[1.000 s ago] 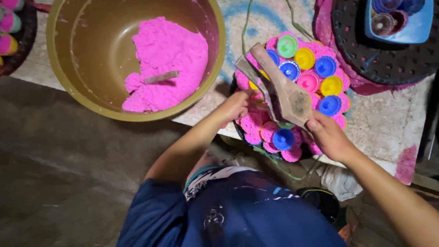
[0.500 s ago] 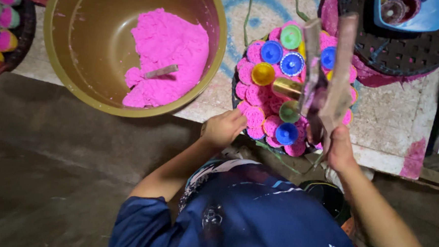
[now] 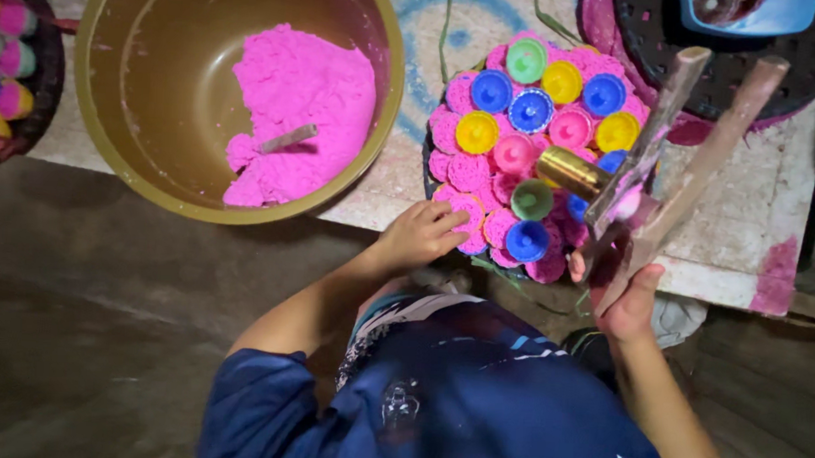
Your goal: The person scoops pink cake mix into a wooden mold, presses it, and releases the shaped pieces onto a tray. They then place colorful plastic bottle caps on top of the pink pieces in a decorative pattern.
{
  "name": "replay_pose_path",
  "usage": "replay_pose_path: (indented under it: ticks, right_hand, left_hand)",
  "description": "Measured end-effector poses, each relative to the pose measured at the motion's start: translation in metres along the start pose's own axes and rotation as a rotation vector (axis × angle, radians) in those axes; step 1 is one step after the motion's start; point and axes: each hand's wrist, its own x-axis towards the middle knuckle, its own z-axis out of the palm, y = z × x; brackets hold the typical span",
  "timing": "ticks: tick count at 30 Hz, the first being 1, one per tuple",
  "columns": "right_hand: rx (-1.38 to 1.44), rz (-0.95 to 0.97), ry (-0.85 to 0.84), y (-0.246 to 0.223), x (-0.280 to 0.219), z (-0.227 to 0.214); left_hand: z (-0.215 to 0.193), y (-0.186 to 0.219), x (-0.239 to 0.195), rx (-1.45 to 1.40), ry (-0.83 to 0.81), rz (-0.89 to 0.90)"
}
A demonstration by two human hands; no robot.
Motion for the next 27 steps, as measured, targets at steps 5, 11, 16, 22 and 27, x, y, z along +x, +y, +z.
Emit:
replay_pose_path:
  ticks: [5, 11, 16, 22, 27]
  right_hand:
    - [0.014, 0.016, 0.032, -0.006, -0.009, 0.002]
    - [-0.027, 0.014, 0.041, -0.008, -0.011, -0.001]
    - [-0.044, 0.04, 0.021, 0.0, -0.013, -0.015]
    - [-0.169, 0.429, -0.161, -0.02, 0.03, -0.033]
    - [-0.346, 0.961, -0.233, -0.073, 0.085, -0.023]
  left_hand:
    - [-0.012, 0.006, 0.005, -0.173, 0.058, -0.135]
    - [-0.025, 0.004, 0.021, -0.196, 0.085, -0.291]
    - [-0.033, -0.005, 0.027, -0.196, 0.002, -0.443]
    - [-0.031, -0.031, 0.1, -1.646, 0.432, -0.585]
    - [-0.005, -0.047, 0.169, -2.572, 0.627, -0.39]
